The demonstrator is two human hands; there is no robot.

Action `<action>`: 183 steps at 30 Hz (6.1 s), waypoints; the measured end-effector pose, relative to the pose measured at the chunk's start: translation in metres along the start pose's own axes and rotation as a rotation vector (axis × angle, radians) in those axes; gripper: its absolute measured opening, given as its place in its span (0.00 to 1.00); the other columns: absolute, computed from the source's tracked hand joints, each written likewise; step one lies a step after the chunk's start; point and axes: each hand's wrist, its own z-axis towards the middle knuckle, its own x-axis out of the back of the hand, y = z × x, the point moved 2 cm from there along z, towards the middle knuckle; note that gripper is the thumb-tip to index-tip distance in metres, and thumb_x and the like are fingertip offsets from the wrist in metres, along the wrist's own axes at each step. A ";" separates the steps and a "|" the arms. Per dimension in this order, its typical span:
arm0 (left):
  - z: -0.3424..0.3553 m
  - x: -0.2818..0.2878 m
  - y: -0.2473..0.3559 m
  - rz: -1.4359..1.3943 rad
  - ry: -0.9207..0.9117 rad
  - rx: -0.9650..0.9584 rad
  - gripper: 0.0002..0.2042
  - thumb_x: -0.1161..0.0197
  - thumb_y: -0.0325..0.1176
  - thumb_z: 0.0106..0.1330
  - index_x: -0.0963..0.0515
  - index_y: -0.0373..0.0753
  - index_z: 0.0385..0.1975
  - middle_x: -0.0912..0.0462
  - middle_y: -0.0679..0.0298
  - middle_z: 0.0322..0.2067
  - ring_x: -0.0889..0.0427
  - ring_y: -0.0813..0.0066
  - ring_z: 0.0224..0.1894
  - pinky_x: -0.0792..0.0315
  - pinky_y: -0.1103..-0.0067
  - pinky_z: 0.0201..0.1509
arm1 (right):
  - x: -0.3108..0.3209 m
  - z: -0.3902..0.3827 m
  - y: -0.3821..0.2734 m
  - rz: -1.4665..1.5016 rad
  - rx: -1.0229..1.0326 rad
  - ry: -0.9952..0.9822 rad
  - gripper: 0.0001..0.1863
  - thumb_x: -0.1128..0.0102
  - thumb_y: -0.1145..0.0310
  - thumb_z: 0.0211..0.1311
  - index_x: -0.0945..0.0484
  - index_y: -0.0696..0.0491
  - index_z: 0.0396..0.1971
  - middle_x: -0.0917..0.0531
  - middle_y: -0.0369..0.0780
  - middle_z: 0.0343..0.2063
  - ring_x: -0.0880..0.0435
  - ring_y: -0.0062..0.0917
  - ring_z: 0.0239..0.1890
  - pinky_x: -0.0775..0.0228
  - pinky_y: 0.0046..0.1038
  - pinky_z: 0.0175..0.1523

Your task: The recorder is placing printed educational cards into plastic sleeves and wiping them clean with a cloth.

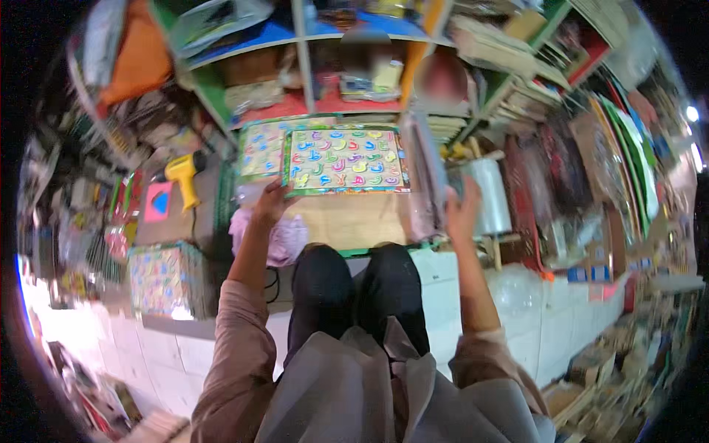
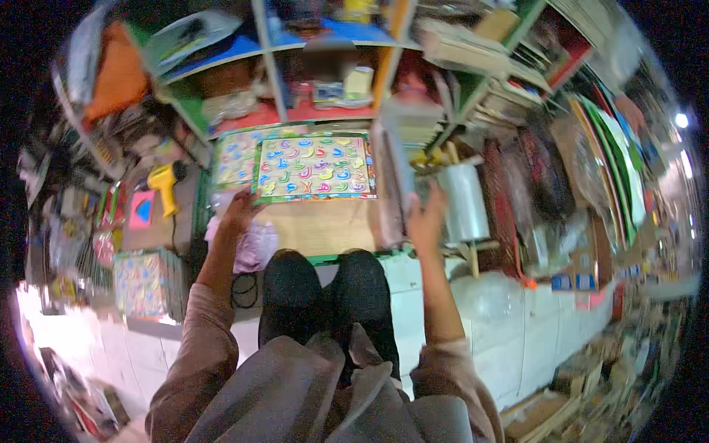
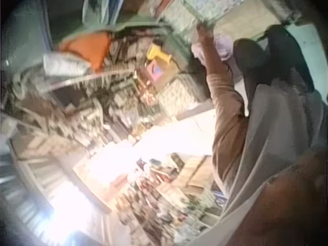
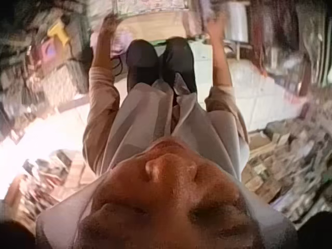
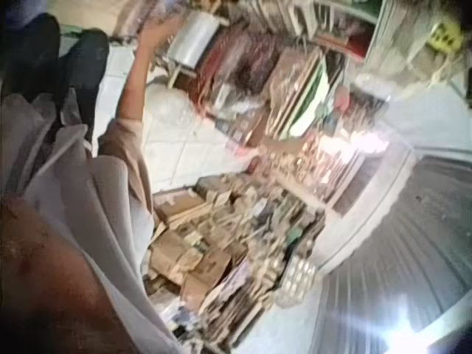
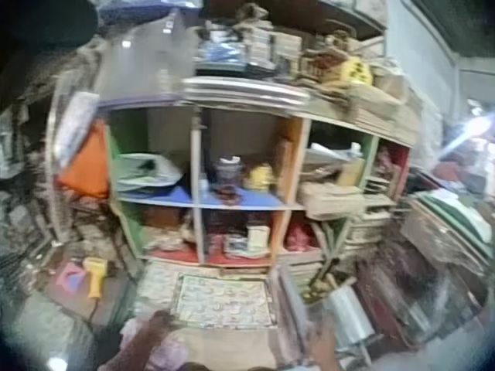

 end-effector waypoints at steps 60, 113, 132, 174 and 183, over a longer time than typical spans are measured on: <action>-0.392 0.449 0.139 0.739 1.426 -0.082 0.29 0.32 0.35 0.38 0.31 0.31 0.44 0.25 0.63 0.32 0.27 0.77 0.28 0.32 0.82 0.31 | -0.096 -0.165 -0.237 0.333 0.300 -0.693 0.20 0.48 0.67 0.55 0.37 0.58 0.46 0.39 0.47 0.53 0.46 0.40 0.57 0.53 0.37 0.58; -0.354 -0.034 -0.048 0.644 0.138 0.497 0.26 0.36 0.26 0.45 0.35 0.34 0.48 0.28 0.60 0.43 0.27 0.77 0.38 0.31 0.80 0.42 | 0.005 -0.255 -0.193 -0.012 0.507 -0.794 0.24 0.45 0.51 0.44 0.30 0.37 0.46 0.40 0.41 0.53 0.41 0.44 0.54 0.52 0.64 0.47; -0.345 -0.015 -0.041 0.870 -0.148 0.021 0.35 0.30 0.24 0.37 0.38 0.36 0.50 0.27 0.64 0.39 0.28 0.78 0.39 0.30 0.78 0.43 | 0.034 -0.258 -0.219 0.197 0.553 -0.787 0.21 0.45 0.54 0.44 0.27 0.43 0.42 0.33 0.41 0.47 0.35 0.38 0.48 0.38 0.42 0.48; -0.138 0.059 0.058 0.633 0.249 -0.249 0.17 0.46 0.36 0.58 0.31 0.34 0.45 0.25 0.64 0.36 0.27 0.78 0.36 0.32 0.81 0.38 | 0.173 -0.218 0.020 0.641 -0.800 -0.063 0.14 0.46 0.70 0.53 0.27 0.63 0.37 0.24 0.39 0.33 0.29 0.20 0.36 0.38 0.20 0.44; 0.013 0.077 0.039 0.253 0.324 -0.068 0.25 0.43 0.33 0.55 0.40 0.33 0.52 0.28 0.60 0.42 0.31 0.75 0.44 0.34 0.76 0.43 | 0.237 -0.207 -0.016 0.577 -0.840 -0.006 0.19 0.45 0.67 0.52 0.30 0.63 0.43 0.24 0.41 0.37 0.28 0.24 0.40 0.39 0.24 0.48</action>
